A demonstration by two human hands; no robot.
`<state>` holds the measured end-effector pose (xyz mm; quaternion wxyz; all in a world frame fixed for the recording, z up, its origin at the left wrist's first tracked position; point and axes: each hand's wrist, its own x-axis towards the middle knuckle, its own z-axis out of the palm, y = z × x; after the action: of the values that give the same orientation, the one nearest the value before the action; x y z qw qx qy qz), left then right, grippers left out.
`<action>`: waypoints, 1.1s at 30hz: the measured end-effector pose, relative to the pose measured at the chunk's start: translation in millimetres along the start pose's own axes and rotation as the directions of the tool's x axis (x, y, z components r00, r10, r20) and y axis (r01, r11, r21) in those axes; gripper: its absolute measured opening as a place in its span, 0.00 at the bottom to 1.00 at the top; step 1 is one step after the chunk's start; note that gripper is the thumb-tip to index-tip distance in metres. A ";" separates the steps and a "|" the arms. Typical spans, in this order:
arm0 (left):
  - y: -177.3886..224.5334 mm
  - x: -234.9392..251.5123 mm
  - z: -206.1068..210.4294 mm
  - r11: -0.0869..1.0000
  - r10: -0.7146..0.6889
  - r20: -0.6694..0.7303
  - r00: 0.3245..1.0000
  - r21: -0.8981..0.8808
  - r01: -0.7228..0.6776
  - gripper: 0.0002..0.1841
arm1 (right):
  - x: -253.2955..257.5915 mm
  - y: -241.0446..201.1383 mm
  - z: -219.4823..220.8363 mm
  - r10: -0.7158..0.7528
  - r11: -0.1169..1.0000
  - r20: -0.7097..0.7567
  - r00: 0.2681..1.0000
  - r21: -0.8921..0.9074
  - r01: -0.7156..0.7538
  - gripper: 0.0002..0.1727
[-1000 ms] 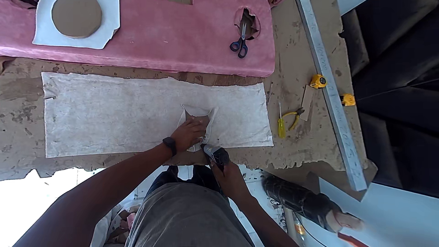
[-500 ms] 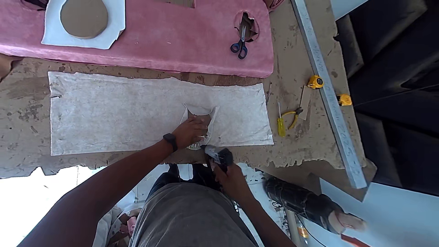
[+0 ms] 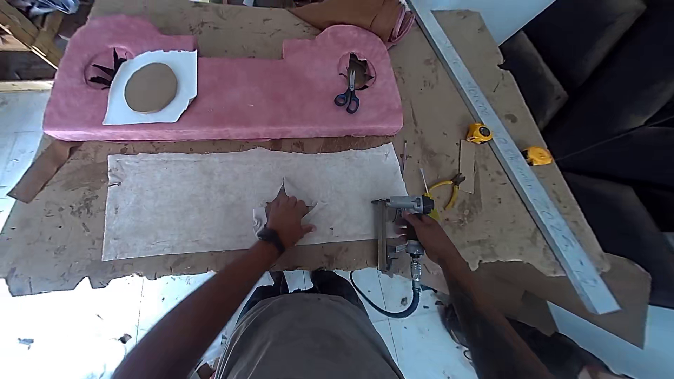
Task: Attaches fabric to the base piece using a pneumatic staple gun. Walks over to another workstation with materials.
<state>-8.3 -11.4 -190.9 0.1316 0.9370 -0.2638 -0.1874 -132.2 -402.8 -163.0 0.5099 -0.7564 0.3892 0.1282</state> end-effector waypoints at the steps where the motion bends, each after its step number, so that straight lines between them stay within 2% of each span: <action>1: 10.7 3.9 10.2 1.000 -0.018 -0.046 0.999 -0.026 0.017 0.26 | 1.2 -6.0 -2.3 -0.046 0.988 -0.088 0.995 -0.151 0.032 0.32; 3: 22.0 -2.4 3.2 0.971 -0.044 -0.128 0.991 -0.239 0.013 0.17 | -14.0 -22.8 -2.7 -0.218 0.930 -0.154 0.964 -0.333 0.157 0.33; 4: 23.7 -11.1 -11.0 0.908 -0.068 -0.199 0.978 -0.419 -0.022 0.15 | -24.5 -32.1 4.3 -0.325 0.909 -0.162 0.932 -0.324 0.260 0.31; 5: 26.4 -22.9 -26.2 0.797 -0.121 -0.261 0.958 -0.601 -0.063 0.13 | -37.7 -39.5 18.8 -0.395 0.905 -0.152 0.906 -0.234 0.355 0.28; 7: 37.9 -46.9 -59.9 0.451 -0.269 -0.297 0.916 -0.880 -0.153 0.12 | -60.8 -48.6 65.1 -0.440 0.883 0.017 0.898 0.187 0.430 0.27; 8: 45.6 -53.6 -73.7 0.254 -0.341 -0.286 0.895 -0.945 -0.206 0.13 | -71.1 -55.8 91.4 -0.452 0.837 0.144 0.880 0.409 0.363 0.30; 9: 55.4 -56.7 -84.2 0.079 -0.405 -0.265 0.875 -0.964 -0.255 0.13 | -82.5 -65.6 113.0 -0.452 0.794 0.233 0.861 0.544 0.270 0.38; 10: 68.0 -58.0 -92.5 -0.056 -0.463 -0.239 0.854 -0.953 -0.297 0.14 | -94.1 -76.6 124.6 -0.444 0.756 0.283 0.850 0.628 0.185 0.46; 11: 81.7 -59.6 -99.2 -0.148 -0.501 -0.217 0.838 -0.932 -0.330 0.15 | -104.4 -90.1 127.2 -0.436 0.702 0.286 0.853 0.702 0.123 0.48; 13: 104.2 -67.3 -112.8 -0.251 -0.479 -0.232 0.846 -0.888 -0.385 0.21 | -118.5 -114.7 113.6 -0.481 0.617 0.212 0.851 0.771 0.156 0.37; 15: 117.8 -75.0 -129.3 -0.286 -0.363 -0.270 0.892 -0.879 -0.382 0.37 | -121.7 -128.1 91.4 -0.579 0.598 0.156 0.800 0.749 0.286 0.31; 16: 124.2 -77.6 -137.1 -0.289 -0.356 -0.245 0.902 -0.889 -0.355 0.41 | -122.8 -130.7 82.5 -0.629 0.593 0.145 0.763 0.725 0.351 0.30; 17: 131.2 -79.4 -144.3 -0.295 -0.393 -0.201 0.898 -0.897 -0.330 0.38 | -125.9 -131.7 75.9 -0.669 0.588 0.147 0.728 0.704 0.398 0.29; 19: 139.7 -81.0 -157.8 -0.302 -0.449 -0.157 0.880 -0.900 -0.315 0.24 | -136.2 -132.8 68.4 -0.722 0.569 0.151 0.675 0.684 0.456 0.28; 23: 150.5 -85.7 -172.2 -0.211 -0.471 -0.338 0.815 -0.854 -0.476 0.10 | -156.9 -130.6 60.0 -0.740 0.499 0.088 0.667 0.737 0.456 0.23; 26: 159.8 -86.8 -168.6 -0.150 -0.474 -0.399 0.785 -0.842 -0.518 0.10 | -170.3 -124.1 50.2 -0.707 0.520 0.151 0.691 0.772 0.364 0.20; 28: 165.1 -86.5 -158.2 -0.157 -0.495 -0.365 0.788 -0.854 -0.495 0.13 | -175.4 -119.2 46.7 -0.688 0.534 0.170 0.706 0.777 0.333 0.19; 31: 175.2 -91.5 -147.8 -0.184 -0.511 -0.274 0.815 -0.891 -0.415 0.16 | -174.2 -114.9 42.9 -0.701 0.538 0.168 0.693 0.762 0.360 0.18; 33: 179.3 -100.7 -141.8 -0.220 -0.449 -0.269 0.852 -0.891 -0.397 0.18 | -174.3 -111.7 42.5 -0.707 0.548 0.170 0.686 0.744 0.381 0.17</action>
<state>-108.1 -83.8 26.4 0.8728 0.4813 0.0549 -0.0606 -159.0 -266.2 -4.0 0.8296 -0.5580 0.0141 -0.0152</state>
